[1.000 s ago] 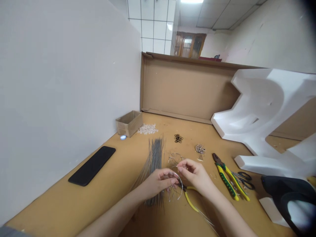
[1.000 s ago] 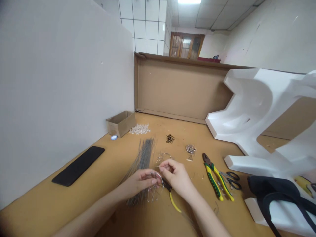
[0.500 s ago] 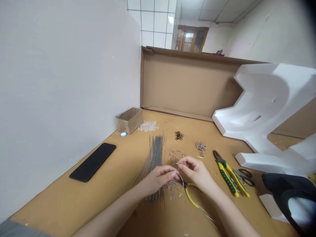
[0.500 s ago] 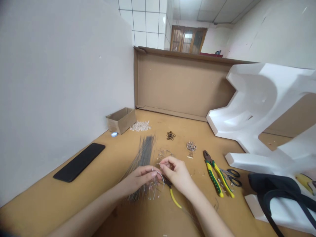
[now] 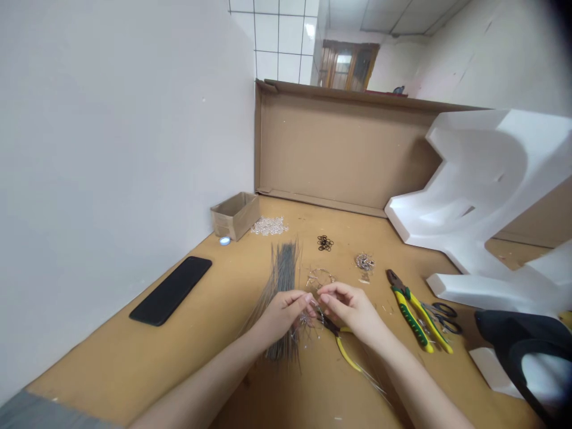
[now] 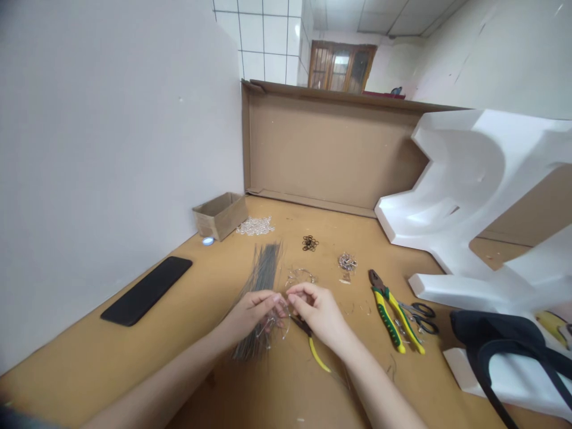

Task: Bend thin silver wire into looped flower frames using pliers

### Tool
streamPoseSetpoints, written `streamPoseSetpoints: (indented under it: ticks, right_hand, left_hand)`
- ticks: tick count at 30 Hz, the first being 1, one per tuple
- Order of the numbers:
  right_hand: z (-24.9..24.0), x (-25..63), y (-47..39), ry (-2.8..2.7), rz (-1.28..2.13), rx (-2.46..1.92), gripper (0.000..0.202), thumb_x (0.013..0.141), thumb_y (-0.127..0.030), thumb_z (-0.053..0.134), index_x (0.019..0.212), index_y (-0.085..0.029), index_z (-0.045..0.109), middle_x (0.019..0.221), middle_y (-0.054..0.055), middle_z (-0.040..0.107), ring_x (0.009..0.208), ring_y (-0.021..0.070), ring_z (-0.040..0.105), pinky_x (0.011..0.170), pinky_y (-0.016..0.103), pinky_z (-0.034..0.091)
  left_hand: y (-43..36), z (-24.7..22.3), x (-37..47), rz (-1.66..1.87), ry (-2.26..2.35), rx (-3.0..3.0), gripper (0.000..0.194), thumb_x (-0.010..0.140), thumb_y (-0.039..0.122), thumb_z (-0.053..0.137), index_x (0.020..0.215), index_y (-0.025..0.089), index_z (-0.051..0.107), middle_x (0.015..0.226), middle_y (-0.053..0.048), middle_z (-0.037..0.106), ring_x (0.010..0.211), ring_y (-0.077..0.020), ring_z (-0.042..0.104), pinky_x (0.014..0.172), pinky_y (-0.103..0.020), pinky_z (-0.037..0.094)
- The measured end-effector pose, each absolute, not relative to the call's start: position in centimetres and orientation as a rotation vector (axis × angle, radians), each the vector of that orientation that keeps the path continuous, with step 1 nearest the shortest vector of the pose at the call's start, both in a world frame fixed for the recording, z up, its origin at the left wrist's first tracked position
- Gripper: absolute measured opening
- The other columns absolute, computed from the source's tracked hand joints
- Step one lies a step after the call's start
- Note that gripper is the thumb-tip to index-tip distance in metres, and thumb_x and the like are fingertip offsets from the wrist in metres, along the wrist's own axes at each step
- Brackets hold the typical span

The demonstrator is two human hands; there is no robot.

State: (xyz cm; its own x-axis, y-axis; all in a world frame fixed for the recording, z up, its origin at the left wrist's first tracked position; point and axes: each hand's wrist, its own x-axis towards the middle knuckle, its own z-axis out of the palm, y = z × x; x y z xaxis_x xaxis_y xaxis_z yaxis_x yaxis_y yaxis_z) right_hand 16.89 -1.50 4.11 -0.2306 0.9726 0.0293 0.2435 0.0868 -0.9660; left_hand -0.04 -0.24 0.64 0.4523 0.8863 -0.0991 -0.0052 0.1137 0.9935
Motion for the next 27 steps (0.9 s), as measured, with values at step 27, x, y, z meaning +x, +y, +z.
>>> streamPoseSetpoints:
  ticks: [27]
  right_hand:
    - [2.2, 16.1, -1.9, -1.876, 0.717, -1.422, 0.004, 0.074, -0.021, 0.054, 0.074, -0.019, 0.057, 0.053, -0.006, 0.049, 0.049, 0.0095, 0.045, 0.049, 0.019, 0.035]
  left_hand:
    - [-0.4, 0.9, 0.0, 0.791, 0.851, 1.26, 0.04, 0.076, 0.048, 0.049, 0.081, 0.012, 0.065, 0.078, -0.007, 0.064, 0.069, -0.0147, 0.057, 0.061, -0.026, 0.046]
